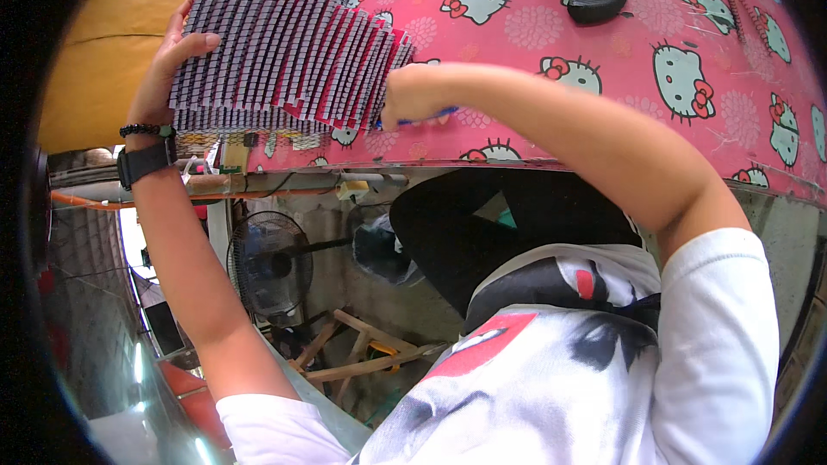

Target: The person uses pliers to trim the excess ends of the spiral binding on stacks of notebooks. They work through multiple stacks of pink and yellow notebooks, cutting the wire and placing the trimmed pieces into a mesh bag.

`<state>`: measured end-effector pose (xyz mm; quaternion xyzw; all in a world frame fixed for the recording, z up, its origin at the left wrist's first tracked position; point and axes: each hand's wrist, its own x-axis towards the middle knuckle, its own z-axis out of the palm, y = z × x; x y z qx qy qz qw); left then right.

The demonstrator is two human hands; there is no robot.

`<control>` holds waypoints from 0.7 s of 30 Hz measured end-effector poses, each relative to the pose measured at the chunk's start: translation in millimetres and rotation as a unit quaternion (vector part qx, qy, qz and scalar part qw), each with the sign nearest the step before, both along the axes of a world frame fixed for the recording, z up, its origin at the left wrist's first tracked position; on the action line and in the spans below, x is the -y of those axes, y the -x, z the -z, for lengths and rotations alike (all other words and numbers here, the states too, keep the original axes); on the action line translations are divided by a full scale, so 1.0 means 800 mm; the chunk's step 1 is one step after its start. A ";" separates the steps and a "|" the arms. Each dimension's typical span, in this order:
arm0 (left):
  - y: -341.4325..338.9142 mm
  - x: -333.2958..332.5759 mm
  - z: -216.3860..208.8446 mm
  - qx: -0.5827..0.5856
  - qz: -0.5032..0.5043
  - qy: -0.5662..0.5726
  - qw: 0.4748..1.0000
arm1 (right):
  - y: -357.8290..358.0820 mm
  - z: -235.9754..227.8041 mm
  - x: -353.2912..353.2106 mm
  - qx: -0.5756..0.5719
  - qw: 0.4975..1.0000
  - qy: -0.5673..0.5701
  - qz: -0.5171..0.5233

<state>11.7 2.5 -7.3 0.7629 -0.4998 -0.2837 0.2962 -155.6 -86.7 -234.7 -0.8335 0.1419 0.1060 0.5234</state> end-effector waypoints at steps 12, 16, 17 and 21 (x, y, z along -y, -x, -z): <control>0.001 0.001 0.002 0.038 0.017 0.030 0.999 | 0.036 0.035 -0.050 0.206 0.923 0.316 0.069; -0.002 0.003 0.004 0.014 0.038 0.034 0.999 | 0.037 0.034 -0.054 0.199 0.923 0.322 0.075; -0.001 0.004 0.005 0.028 0.040 0.030 0.998 | 0.037 0.032 -0.055 0.189 0.925 0.321 0.073; -0.003 0.001 0.002 0.084 0.029 0.020 0.996 | 0.038 0.032 -0.056 0.201 0.923 0.314 0.093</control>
